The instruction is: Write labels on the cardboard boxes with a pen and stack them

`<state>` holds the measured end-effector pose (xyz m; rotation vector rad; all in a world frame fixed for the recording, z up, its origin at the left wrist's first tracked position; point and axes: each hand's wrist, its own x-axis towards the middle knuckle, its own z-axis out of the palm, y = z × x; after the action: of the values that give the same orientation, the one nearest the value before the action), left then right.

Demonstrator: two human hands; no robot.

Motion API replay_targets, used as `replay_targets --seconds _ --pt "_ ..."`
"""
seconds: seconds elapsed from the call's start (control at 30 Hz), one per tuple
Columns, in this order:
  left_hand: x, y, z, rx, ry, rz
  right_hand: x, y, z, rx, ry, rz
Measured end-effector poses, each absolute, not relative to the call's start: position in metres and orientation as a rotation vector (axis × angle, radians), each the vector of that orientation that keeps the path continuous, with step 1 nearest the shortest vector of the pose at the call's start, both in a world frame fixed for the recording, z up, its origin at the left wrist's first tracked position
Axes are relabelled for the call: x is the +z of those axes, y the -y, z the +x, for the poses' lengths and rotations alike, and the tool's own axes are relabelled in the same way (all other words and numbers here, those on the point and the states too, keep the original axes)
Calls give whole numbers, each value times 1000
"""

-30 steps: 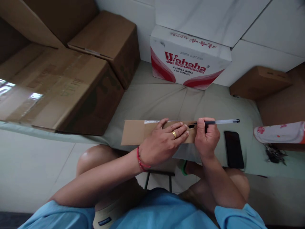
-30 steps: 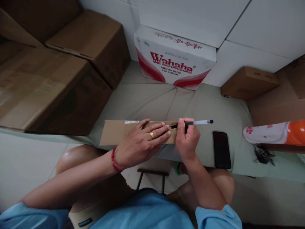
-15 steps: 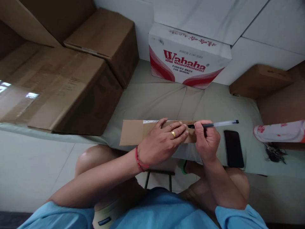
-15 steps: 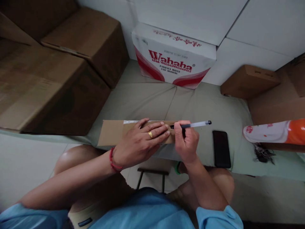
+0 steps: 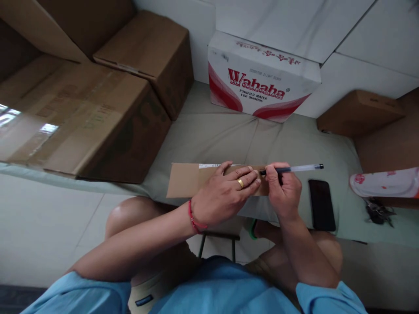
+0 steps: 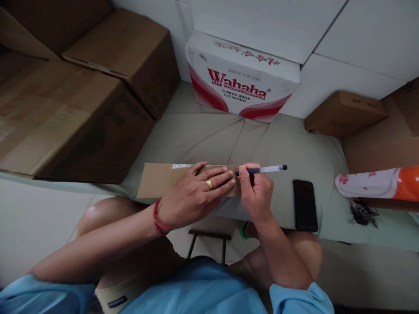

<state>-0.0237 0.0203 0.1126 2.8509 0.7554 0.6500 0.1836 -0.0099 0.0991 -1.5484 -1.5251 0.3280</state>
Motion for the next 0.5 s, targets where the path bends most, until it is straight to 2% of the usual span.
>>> replay_targets --seconds 0.2,0.5 --pt "114 -21 -24 629 -752 2849 101 11 184 366 1549 -1541" --pt "115 -21 -24 670 -739 2871 101 10 186 252 1586 -1522"
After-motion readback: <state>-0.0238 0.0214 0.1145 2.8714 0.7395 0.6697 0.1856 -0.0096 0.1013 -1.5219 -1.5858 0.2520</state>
